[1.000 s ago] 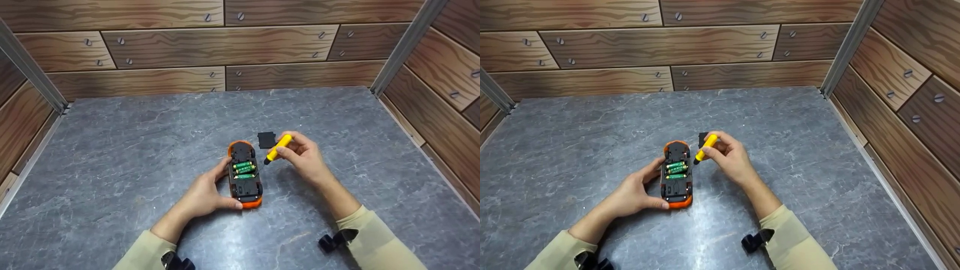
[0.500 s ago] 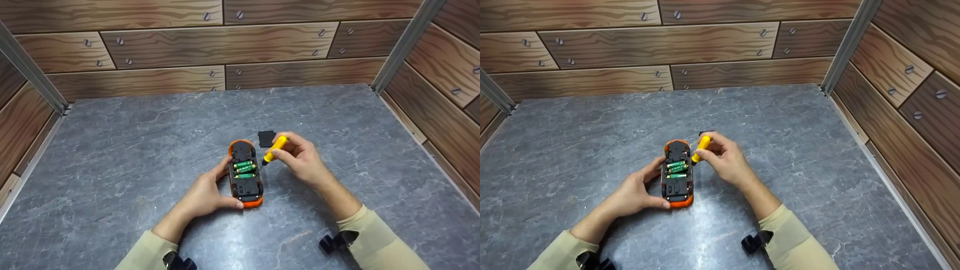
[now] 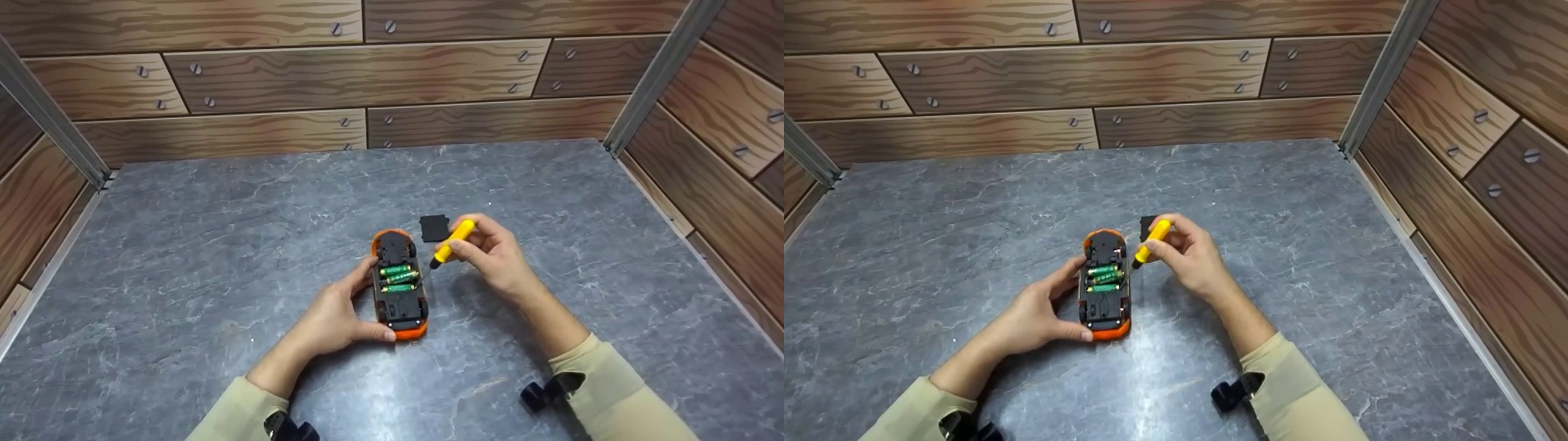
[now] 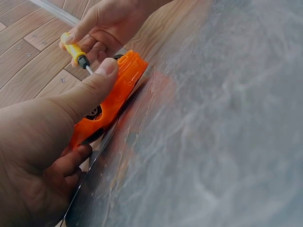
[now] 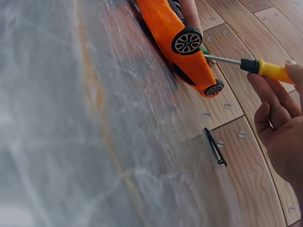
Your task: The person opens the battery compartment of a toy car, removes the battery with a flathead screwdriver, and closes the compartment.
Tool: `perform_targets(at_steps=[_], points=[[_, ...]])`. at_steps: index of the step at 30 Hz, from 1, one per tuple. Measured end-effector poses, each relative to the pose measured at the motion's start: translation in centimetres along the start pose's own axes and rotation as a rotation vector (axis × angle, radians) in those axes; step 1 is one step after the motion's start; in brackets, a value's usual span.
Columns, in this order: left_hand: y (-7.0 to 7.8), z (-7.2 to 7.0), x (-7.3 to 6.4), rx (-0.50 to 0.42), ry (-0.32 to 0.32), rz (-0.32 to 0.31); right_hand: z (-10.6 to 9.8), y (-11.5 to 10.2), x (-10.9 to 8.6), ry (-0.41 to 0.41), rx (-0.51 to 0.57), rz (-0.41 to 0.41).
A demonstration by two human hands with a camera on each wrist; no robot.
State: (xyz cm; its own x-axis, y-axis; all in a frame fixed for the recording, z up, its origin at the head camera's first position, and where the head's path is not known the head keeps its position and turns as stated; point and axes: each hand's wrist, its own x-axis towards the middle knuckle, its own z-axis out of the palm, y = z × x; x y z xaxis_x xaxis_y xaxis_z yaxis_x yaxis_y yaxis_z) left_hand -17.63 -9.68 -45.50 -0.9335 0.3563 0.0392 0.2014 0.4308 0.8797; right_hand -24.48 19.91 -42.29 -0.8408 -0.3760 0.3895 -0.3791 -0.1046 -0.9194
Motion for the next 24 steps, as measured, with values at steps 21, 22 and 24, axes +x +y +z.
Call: perform_targets(at_steps=[21, 22, 24], points=[[0.0, -0.1, 0.1, 0.006, 0.004, 0.009, -0.5, 0.6, 0.2, 0.068, 0.041, 0.066], [0.0, -0.1, 0.1, 0.006, 0.004, 0.009, -0.4, 0.5, 0.2, 0.068, 0.028, 0.063], [0.0, -0.1, 0.1, 0.001, 0.003, 0.009, -0.3, 0.3, 0.1, 0.067, 0.005, 0.053]])
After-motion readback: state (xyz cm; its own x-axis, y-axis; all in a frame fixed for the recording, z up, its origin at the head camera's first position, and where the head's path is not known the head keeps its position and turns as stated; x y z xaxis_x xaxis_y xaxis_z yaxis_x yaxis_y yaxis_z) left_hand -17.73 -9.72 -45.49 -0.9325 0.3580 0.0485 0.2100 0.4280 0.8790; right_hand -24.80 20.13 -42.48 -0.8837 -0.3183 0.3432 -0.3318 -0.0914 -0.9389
